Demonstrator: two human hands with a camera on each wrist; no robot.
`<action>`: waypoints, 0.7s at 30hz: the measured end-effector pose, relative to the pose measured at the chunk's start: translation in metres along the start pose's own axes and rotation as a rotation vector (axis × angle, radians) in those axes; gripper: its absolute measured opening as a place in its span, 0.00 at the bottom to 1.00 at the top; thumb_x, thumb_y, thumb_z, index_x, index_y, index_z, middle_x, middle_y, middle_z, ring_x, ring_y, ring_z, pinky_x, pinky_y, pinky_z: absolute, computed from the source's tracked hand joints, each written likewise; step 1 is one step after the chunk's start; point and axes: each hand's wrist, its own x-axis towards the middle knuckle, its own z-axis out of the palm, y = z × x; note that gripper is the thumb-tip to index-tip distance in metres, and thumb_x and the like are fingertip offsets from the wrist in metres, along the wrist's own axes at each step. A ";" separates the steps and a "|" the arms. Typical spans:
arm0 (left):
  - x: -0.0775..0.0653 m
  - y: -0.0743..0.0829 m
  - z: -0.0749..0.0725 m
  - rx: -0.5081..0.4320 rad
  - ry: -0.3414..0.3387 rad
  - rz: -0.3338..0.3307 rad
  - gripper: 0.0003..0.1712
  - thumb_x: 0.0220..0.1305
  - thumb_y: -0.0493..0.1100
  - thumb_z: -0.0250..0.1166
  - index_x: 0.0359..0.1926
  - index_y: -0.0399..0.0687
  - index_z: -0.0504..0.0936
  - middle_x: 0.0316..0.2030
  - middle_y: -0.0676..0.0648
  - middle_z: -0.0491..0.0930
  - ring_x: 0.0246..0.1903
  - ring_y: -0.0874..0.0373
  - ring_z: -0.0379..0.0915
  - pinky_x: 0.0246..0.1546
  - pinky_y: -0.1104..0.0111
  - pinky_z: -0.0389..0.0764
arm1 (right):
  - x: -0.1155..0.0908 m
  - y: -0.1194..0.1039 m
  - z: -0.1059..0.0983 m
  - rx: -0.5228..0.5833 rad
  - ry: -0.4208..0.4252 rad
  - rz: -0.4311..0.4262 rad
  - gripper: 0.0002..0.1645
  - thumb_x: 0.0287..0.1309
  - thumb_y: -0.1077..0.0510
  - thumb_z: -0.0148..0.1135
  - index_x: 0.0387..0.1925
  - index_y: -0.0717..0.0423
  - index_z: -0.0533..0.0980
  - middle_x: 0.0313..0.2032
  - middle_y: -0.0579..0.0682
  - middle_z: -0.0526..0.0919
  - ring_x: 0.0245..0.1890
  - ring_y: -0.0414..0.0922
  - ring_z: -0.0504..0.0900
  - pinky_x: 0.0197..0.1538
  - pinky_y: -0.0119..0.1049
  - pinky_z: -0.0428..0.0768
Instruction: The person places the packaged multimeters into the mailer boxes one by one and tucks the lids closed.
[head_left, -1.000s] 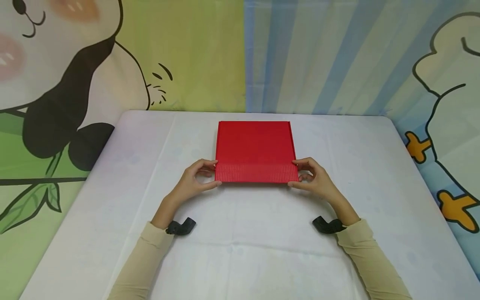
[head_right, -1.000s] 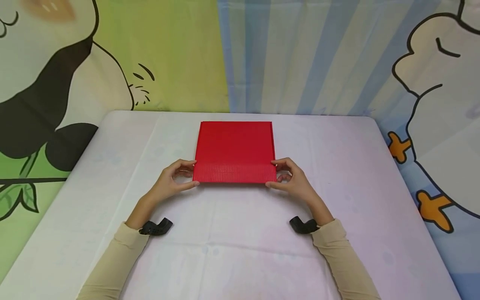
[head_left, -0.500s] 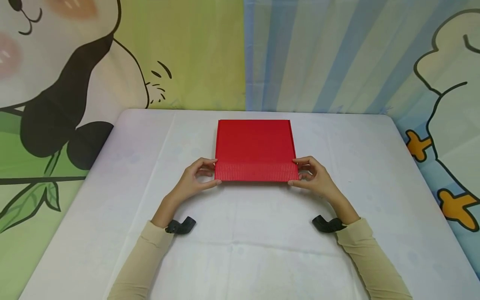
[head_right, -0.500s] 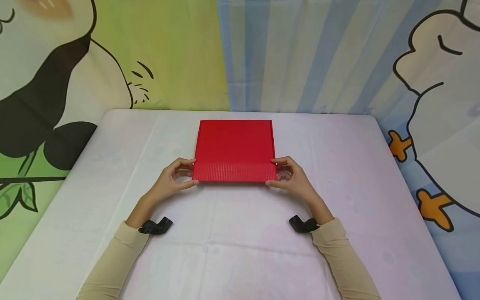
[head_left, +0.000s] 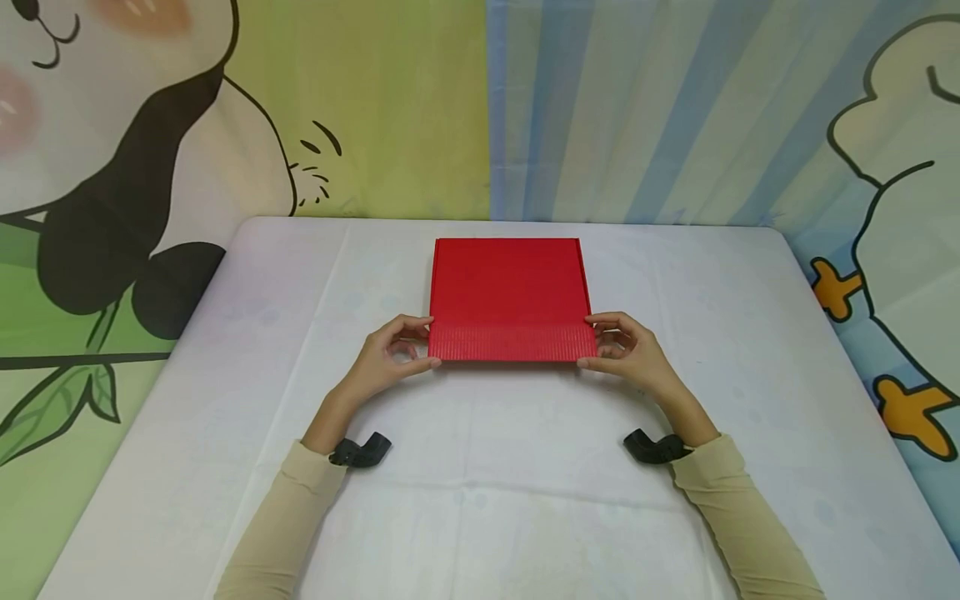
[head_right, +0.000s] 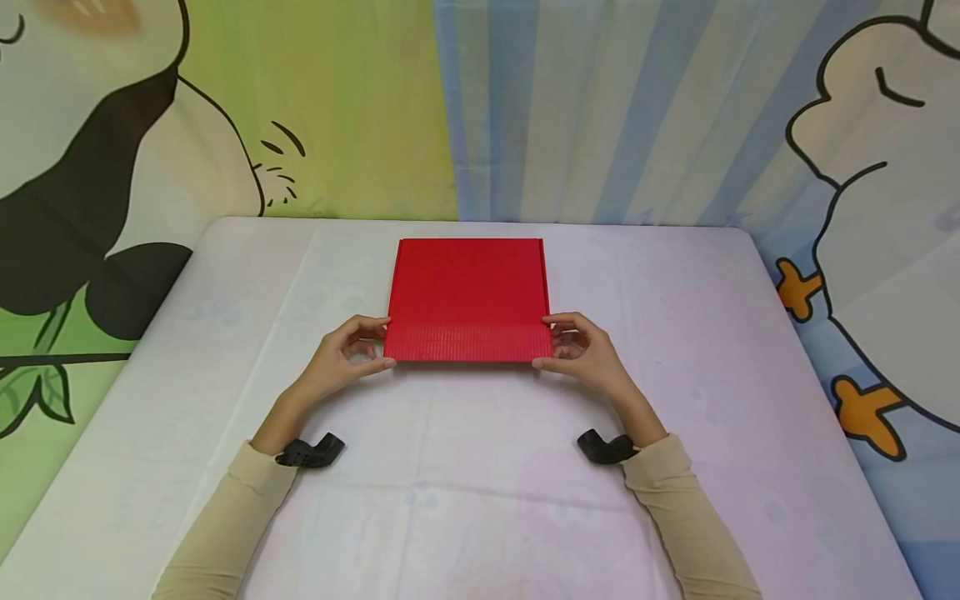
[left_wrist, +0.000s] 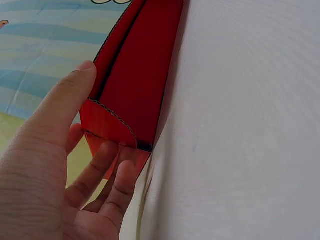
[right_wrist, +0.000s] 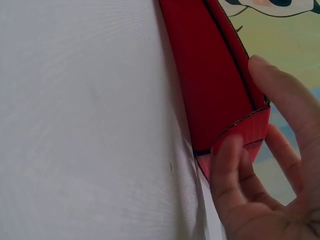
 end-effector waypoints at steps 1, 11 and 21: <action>0.000 0.001 0.000 0.005 0.001 0.000 0.34 0.50 0.28 0.74 0.58 0.30 0.73 0.46 0.35 0.79 0.45 0.42 0.77 0.41 0.54 0.81 | 0.000 0.000 0.000 0.004 -0.001 -0.002 0.39 0.42 0.72 0.76 0.59 0.66 0.71 0.47 0.54 0.76 0.44 0.45 0.77 0.43 0.26 0.81; 0.001 -0.021 0.001 -0.030 -0.005 0.000 0.36 0.48 0.26 0.74 0.60 0.32 0.73 0.47 0.35 0.78 0.45 0.46 0.78 0.45 0.54 0.82 | -0.001 0.001 0.000 0.065 -0.018 -0.002 0.38 0.44 0.74 0.73 0.59 0.67 0.69 0.40 0.56 0.75 0.38 0.42 0.77 0.41 0.24 0.80; 0.000 -0.039 0.002 -0.107 -0.005 -0.012 0.35 0.52 0.30 0.73 0.62 0.40 0.72 0.40 0.39 0.80 0.39 0.58 0.79 0.48 0.70 0.81 | 0.000 0.002 0.001 0.093 -0.023 0.002 0.38 0.45 0.76 0.72 0.60 0.68 0.68 0.42 0.58 0.74 0.39 0.42 0.78 0.42 0.24 0.81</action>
